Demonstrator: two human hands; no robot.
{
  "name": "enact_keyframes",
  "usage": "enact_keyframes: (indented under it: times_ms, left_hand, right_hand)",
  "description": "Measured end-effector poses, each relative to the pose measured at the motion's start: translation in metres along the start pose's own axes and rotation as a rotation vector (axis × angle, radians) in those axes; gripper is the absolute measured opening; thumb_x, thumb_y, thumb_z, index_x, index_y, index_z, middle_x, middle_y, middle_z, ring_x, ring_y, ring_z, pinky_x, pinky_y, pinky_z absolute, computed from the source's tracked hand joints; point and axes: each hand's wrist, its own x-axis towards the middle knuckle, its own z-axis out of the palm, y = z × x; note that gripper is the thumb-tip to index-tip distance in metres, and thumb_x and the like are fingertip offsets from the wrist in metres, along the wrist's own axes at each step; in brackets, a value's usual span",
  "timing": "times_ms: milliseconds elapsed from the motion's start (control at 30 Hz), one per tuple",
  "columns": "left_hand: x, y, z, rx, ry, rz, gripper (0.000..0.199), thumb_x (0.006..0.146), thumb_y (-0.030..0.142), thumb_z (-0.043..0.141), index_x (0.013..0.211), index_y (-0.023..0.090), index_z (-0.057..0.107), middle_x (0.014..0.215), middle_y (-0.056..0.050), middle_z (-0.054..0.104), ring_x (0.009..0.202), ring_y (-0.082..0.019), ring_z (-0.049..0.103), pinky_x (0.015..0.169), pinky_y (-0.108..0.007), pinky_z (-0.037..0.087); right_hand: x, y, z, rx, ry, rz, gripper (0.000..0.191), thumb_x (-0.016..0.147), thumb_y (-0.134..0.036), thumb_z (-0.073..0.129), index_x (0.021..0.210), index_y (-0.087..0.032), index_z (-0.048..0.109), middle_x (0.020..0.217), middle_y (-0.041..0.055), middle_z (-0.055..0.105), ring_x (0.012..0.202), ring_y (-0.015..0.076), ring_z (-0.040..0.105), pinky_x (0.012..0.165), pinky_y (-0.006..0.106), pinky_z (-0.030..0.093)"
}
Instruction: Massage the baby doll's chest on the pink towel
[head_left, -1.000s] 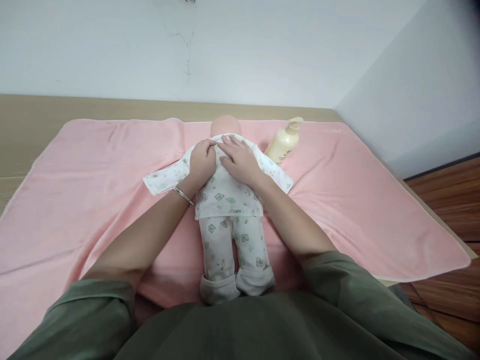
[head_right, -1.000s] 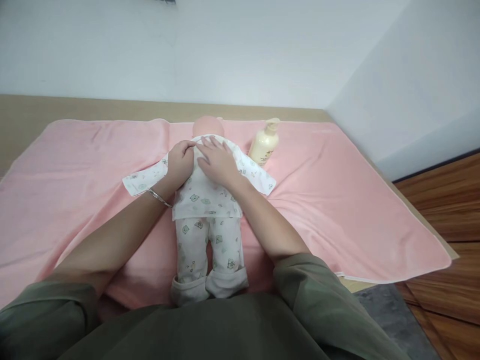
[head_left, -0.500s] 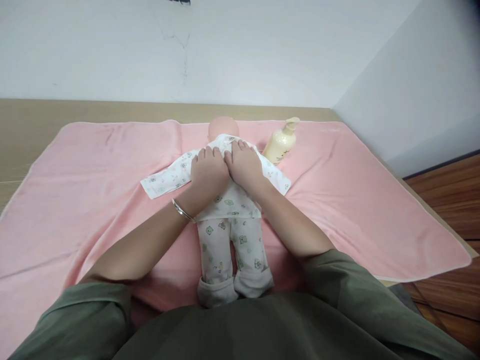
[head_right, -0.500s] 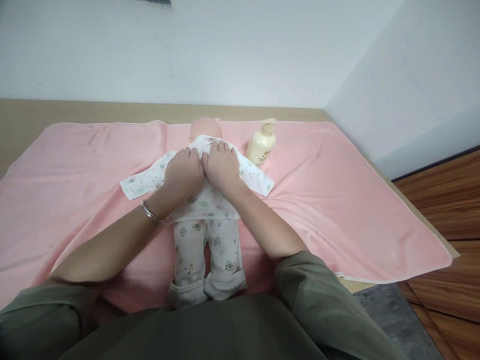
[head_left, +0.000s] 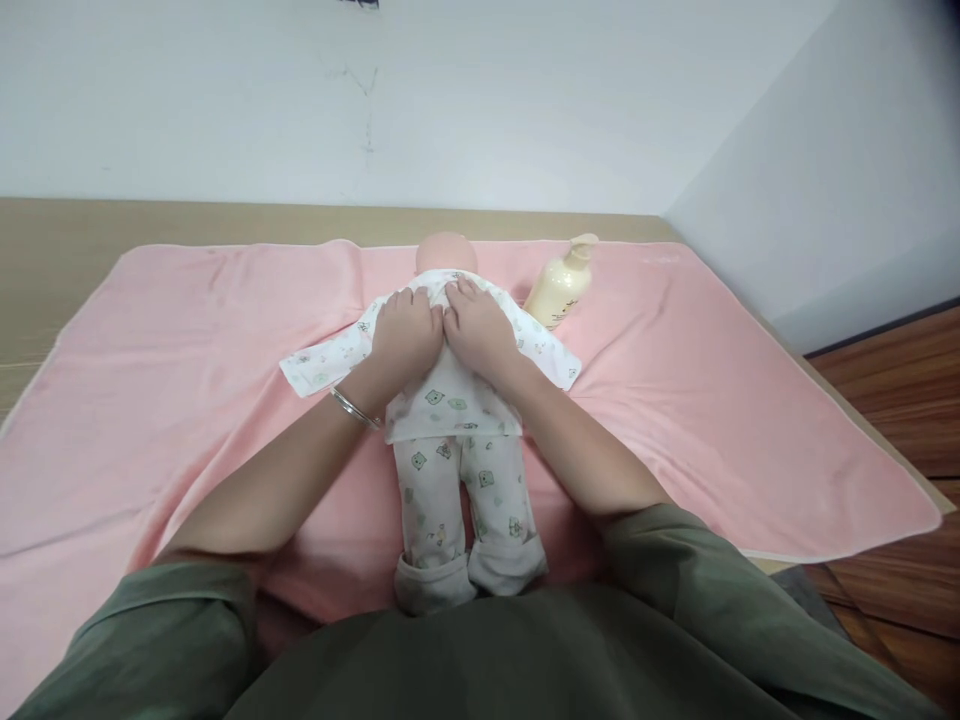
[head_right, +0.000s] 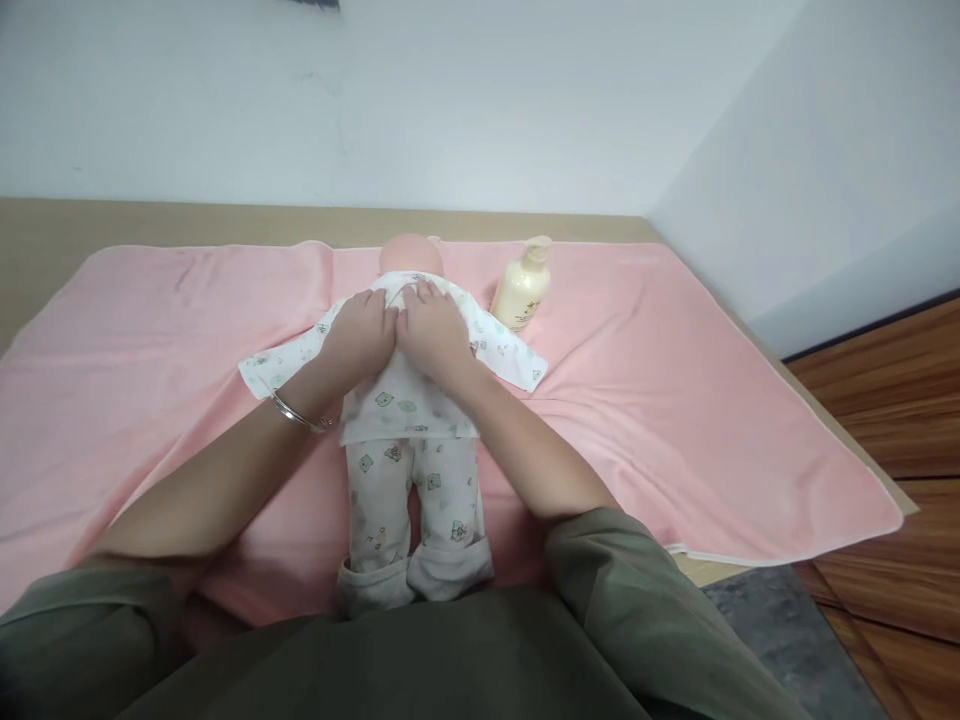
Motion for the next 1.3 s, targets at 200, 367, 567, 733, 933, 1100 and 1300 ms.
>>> enact_keyframes:
  times_ms: [200,367,567,733,933,1100,1300]
  left_hand:
    - [-0.013,0.027,-0.011,0.079,-0.014,0.077,0.031,0.098,0.018,0.037,0.112,0.014,0.064,0.117,-0.022,0.065,0.123,-0.038,0.056,0.11,-0.054,0.043]
    - [0.0,0.02,-0.021,0.002,-0.14,0.136,0.02,0.092,0.013,0.039,0.087,0.018,0.058,0.104,-0.019,0.064,0.106,-0.032,0.059,0.104,-0.052,0.048]
    - [0.01,0.007,-0.019,-0.071,-0.147,0.033,0.021,0.095,0.021,0.039,0.09,0.018,0.059,0.105,-0.018,0.067,0.109,-0.033,0.06,0.106,-0.053,0.048]
    - [0.013,0.0,-0.015,-0.083,-0.123,-0.048,0.024,0.098,0.03,0.041,0.096,0.018,0.061,0.103,-0.016,0.07,0.104,-0.032,0.063,0.103,-0.05,0.049]
    - [0.013,0.005,-0.019,0.004,-0.161,-0.086,0.033,0.102,0.032,0.034,0.103,0.014,0.062,0.114,-0.02,0.071,0.105,-0.035,0.066,0.1,-0.05,0.049]
    - [0.011,0.01,-0.02,0.017,-0.172,-0.089,0.038,0.1,0.029,0.035,0.117,0.009,0.064,0.124,-0.022,0.07,0.117,-0.035,0.065,0.108,-0.05,0.047]
    - [0.011,0.008,-0.017,0.017,-0.16,-0.085,0.046,0.1,0.03,0.035,0.126,0.006,0.063,0.127,-0.022,0.07,0.119,-0.035,0.063,0.11,-0.05,0.047]
  right_hand:
    - [0.012,0.018,0.001,0.061,-0.008,0.027,0.058,0.103,-0.028,0.034,0.153,-0.002,0.049,0.166,0.0217,0.044,0.158,0.0324,0.039,0.133,0.055,0.028]
    - [0.007,0.013,0.003,0.011,-0.026,0.023,0.059,0.106,-0.027,0.027,0.156,0.001,0.044,0.166,0.0235,0.043,0.159,0.0328,0.038,0.132,0.056,0.028]
    - [0.005,0.009,0.001,-0.027,-0.027,0.031,0.061,0.106,-0.026,0.026,0.159,0.003,0.041,0.167,0.0239,0.042,0.16,0.0335,0.035,0.132,0.055,0.028]
    - [-0.006,-0.006,-0.004,-0.101,-0.039,0.043,0.062,0.107,-0.026,0.028,0.161,0.003,0.039,0.167,0.0269,0.04,0.158,0.0379,0.038,0.131,0.054,0.029]
    - [-0.018,-0.02,-0.004,-0.149,-0.054,-0.056,0.061,0.102,-0.016,0.034,0.159,0.006,0.04,0.165,0.0286,0.042,0.16,0.037,0.035,0.131,0.053,0.03]
    - [-0.007,-0.009,-0.008,-0.034,-0.072,-0.017,0.059,0.101,-0.017,0.031,0.155,-0.002,0.049,0.168,0.0192,0.042,0.16,0.032,0.036,0.133,0.05,0.029]
    - [-0.003,-0.006,-0.005,-0.028,-0.072,0.04,0.062,0.103,-0.022,0.032,0.162,-0.004,0.04,0.172,0.0171,0.034,0.163,0.0311,0.028,0.136,0.053,0.019]
